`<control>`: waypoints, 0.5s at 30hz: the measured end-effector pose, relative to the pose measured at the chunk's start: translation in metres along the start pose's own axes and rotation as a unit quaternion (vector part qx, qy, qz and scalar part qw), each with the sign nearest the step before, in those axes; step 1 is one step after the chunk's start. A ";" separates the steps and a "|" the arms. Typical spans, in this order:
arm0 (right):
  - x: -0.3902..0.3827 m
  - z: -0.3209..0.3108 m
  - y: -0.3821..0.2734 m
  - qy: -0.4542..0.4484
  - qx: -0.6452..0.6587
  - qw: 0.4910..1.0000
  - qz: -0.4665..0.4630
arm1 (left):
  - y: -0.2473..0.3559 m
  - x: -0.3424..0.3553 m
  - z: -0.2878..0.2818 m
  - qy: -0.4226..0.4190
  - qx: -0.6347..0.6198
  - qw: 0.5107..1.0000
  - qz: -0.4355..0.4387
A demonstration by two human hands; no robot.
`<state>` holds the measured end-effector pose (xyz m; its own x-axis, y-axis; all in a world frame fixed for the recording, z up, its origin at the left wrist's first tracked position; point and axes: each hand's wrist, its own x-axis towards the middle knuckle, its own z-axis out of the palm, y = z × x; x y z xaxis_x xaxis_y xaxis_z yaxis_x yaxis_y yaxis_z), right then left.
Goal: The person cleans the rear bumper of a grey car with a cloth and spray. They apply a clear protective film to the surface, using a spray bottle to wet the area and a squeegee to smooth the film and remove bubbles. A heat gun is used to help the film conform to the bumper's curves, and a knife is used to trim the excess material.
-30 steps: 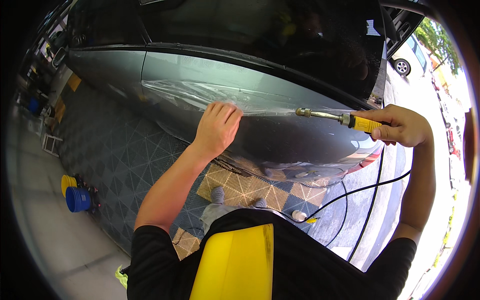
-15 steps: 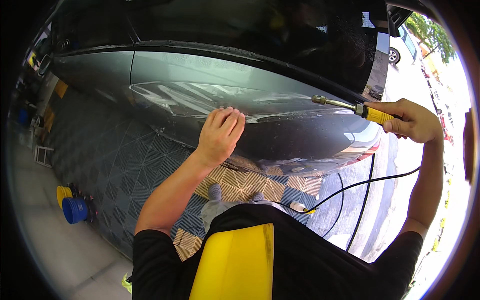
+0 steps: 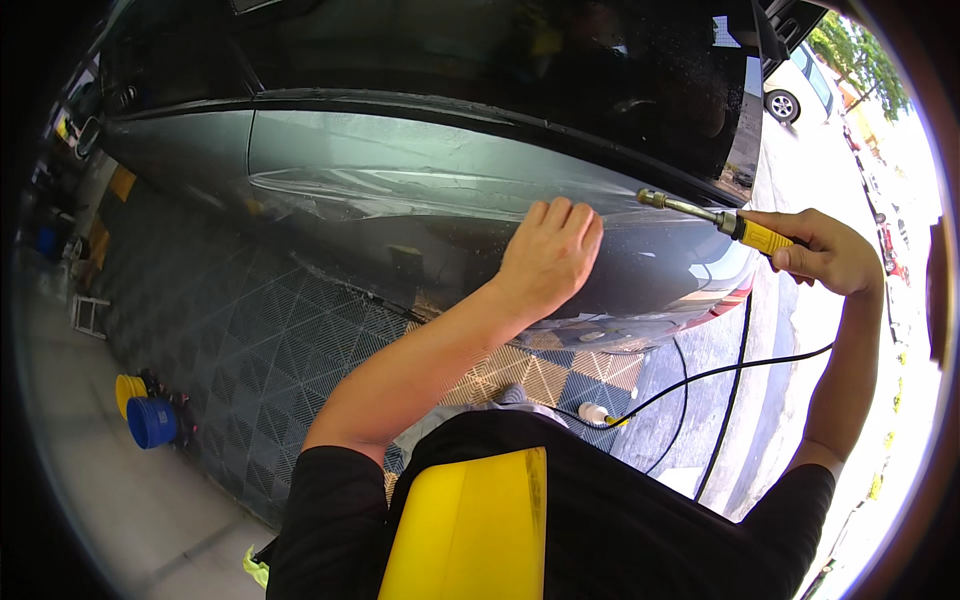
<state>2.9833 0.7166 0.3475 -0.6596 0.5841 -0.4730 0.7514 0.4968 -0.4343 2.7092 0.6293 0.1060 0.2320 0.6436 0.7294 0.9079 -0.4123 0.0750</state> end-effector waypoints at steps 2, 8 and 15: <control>-0.006 0.008 0.006 0.016 -0.016 1.000 0.002 | 0.019 0.013 0.011 0.012 -0.014 1.000 -0.005; -0.003 0.016 0.024 0.024 -0.007 0.999 -0.040 | -0.045 -0.027 -0.031 -0.027 0.032 0.999 -0.017; 0.043 0.020 -0.025 -0.019 -0.011 0.994 -0.103 | -0.084 -0.061 -0.075 -0.015 0.046 0.999 0.007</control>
<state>2.9360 0.7161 0.3225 -0.8000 0.4440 -0.4037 0.5996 0.6175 -0.5091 2.5921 0.5764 0.1065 0.2535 0.6575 0.7095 0.9325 -0.3612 0.0016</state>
